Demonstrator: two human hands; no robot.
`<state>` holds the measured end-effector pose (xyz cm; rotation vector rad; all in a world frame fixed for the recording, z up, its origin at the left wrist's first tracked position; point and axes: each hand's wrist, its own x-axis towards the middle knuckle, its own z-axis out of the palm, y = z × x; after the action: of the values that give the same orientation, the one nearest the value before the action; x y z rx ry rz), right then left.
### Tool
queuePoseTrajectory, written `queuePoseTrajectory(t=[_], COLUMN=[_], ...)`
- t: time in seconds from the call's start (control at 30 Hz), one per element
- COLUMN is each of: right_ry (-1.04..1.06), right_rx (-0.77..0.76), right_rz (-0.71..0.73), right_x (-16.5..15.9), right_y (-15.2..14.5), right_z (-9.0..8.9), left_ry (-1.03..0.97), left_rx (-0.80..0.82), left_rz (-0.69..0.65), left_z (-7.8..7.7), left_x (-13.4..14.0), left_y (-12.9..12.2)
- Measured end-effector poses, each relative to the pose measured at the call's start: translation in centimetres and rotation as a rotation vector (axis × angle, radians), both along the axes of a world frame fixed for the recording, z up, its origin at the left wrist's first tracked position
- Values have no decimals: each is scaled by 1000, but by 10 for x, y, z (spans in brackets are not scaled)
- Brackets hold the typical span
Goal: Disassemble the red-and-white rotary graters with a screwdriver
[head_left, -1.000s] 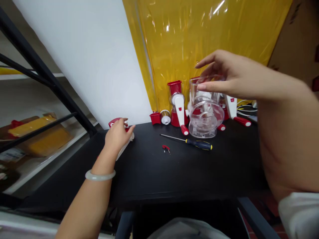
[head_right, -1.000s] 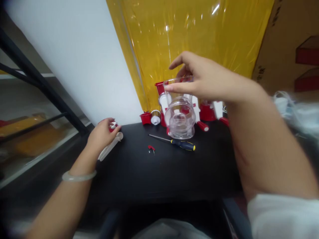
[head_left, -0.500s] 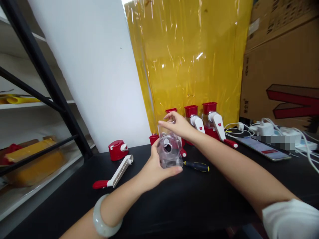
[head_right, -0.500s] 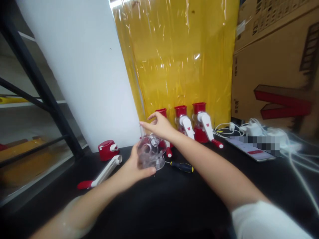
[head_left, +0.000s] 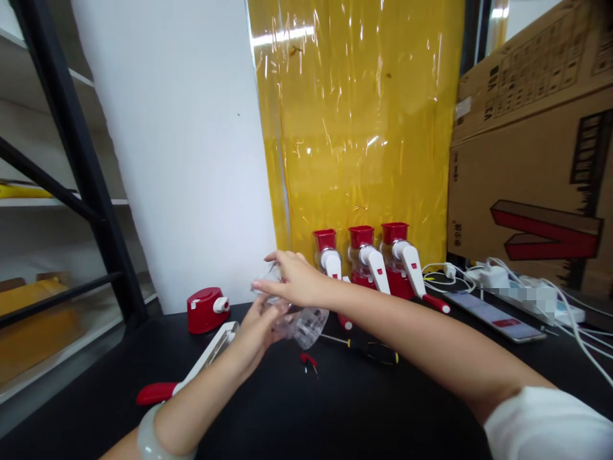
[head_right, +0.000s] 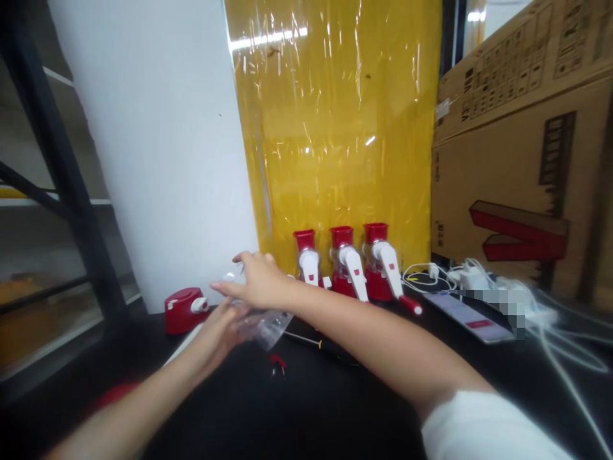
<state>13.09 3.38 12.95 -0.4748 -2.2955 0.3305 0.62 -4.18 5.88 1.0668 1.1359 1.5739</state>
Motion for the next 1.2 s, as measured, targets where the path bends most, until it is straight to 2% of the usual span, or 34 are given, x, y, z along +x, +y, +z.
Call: queuePoseTrajectory(t=[0.1, 0.2, 0.27, 0.4, 0.57, 0.7, 0.77, 0.87, 1.07, 1.2], right_ry=[99, 132, 17, -282, -595, -733, -754, -754, -624, -491], right_rx=[244, 507, 538, 380, 85, -93, -156, -203, -342, -325], right_rz=[105, 74, 62, -29, -138, -184, -180, -157, -101, -52], right_x=[43, 97, 127, 154, 152, 157, 161, 165, 169, 178], right_y=[-4, 1, 12, 33, 32, 34, 36, 37, 34, 41], right_z=[-14, -42, -64, -95, -97, -103, -108, -111, -100, -92], left_ry=[-188, -306, -362, -356, -324, -184, -176, -281, -413, -531], left_rx=[36, 54, 88, 200, 216, 197, 199, 211, 174, 161], left_rz=[-102, -136, -104, 4, 101, 168, 170, 130, 92, 145], left_z=[-3, -6, -9, -11, -12, -13, -15, -18, -15, -14], left_x=[-18, -33, -38, -38, -31, -31, -32, -30, -21, -16], left_y=[3, 7, 9, 12, 9, 9, 9, 10, 9, 8])
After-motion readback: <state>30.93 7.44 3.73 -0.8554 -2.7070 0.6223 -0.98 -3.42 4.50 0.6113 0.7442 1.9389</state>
